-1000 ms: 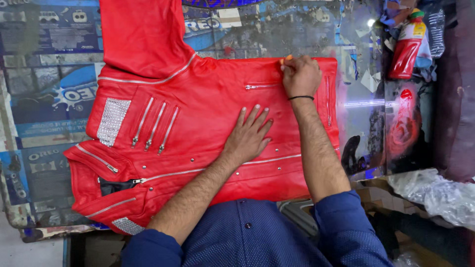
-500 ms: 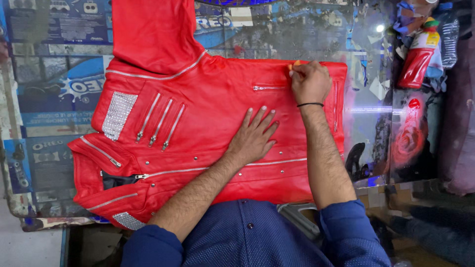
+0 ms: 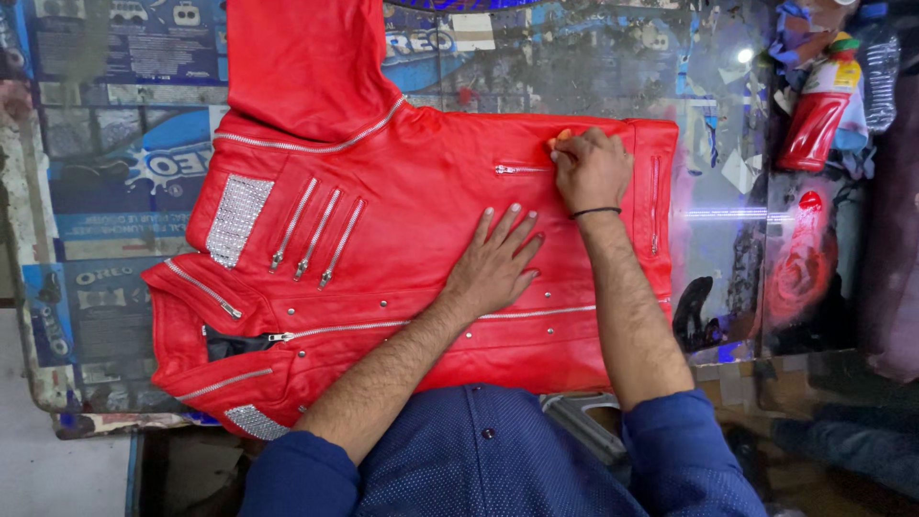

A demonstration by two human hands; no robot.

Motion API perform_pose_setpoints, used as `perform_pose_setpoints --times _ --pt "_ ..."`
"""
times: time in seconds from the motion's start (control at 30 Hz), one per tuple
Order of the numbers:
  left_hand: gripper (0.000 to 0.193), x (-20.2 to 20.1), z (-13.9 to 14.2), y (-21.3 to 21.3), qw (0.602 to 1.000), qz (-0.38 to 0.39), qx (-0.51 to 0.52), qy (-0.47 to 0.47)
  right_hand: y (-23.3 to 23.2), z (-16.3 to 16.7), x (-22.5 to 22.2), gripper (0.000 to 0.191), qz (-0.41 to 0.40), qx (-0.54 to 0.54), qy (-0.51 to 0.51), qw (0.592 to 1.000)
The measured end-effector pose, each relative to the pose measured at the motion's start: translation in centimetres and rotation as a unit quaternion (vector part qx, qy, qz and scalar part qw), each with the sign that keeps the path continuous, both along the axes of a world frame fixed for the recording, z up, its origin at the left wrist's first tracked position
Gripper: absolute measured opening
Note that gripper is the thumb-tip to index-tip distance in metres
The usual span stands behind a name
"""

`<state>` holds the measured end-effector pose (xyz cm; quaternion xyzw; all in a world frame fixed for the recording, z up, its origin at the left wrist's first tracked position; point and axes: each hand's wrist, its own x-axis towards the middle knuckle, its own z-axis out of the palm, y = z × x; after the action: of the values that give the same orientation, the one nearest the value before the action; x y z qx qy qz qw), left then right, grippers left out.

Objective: The person wipes a red leather jacket laid flat on a workbench using a small orange sponge. They repeatedly rub the front panels, sleeves, and zipper areas, occasionally dipping the sponge into a red liquid on the bench. The jacket remains on the bench throughout the clip.

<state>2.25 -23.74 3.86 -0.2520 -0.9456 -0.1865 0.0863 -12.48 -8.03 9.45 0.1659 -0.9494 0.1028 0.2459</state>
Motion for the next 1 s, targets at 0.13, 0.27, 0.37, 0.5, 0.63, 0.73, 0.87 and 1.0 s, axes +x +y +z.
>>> perform_pose_setpoints --times 0.13,0.27,0.37,0.5,0.63,0.73,0.87,1.0 --pt "0.062 0.1 0.0 0.1 1.000 0.003 0.001 0.005 1.5 0.2 -0.4 0.008 -0.013 -0.021 -0.041 0.999" --pt "0.062 0.1 0.1 0.1 1.000 -0.005 0.002 0.003 3.2 0.8 -1.2 0.006 -0.032 -0.046 -0.029 0.998" --pt "0.061 0.1 0.2 0.1 1.000 0.002 0.006 0.006 4.1 1.5 -1.6 0.008 -0.062 -0.036 -0.076 0.995" --pt "0.062 -0.1 0.3 0.1 1.000 -0.006 0.000 -0.013 3.4 1.8 -0.8 0.010 -0.039 -0.113 0.053 0.991" --pt "0.061 -0.1 0.2 0.2 1.000 0.000 0.003 -0.001 0.7 0.8 0.1 0.010 0.084 -0.116 0.036 0.989" --pt "0.060 0.0 0.1 0.3 1.000 -0.001 0.004 -0.005 -0.6 0.3 -0.1 0.011 0.073 -0.061 -0.013 0.995" --pt "0.061 0.0 0.2 0.2 1.000 0.001 -0.004 -0.004 -1.5 0.3 -0.6 0.010 0.038 -0.158 0.028 0.986" --pt "0.062 -0.1 0.1 0.1 1.000 -0.006 -0.019 -0.022 -2.8 0.2 -0.6 0.015 0.185 0.021 0.026 0.982"
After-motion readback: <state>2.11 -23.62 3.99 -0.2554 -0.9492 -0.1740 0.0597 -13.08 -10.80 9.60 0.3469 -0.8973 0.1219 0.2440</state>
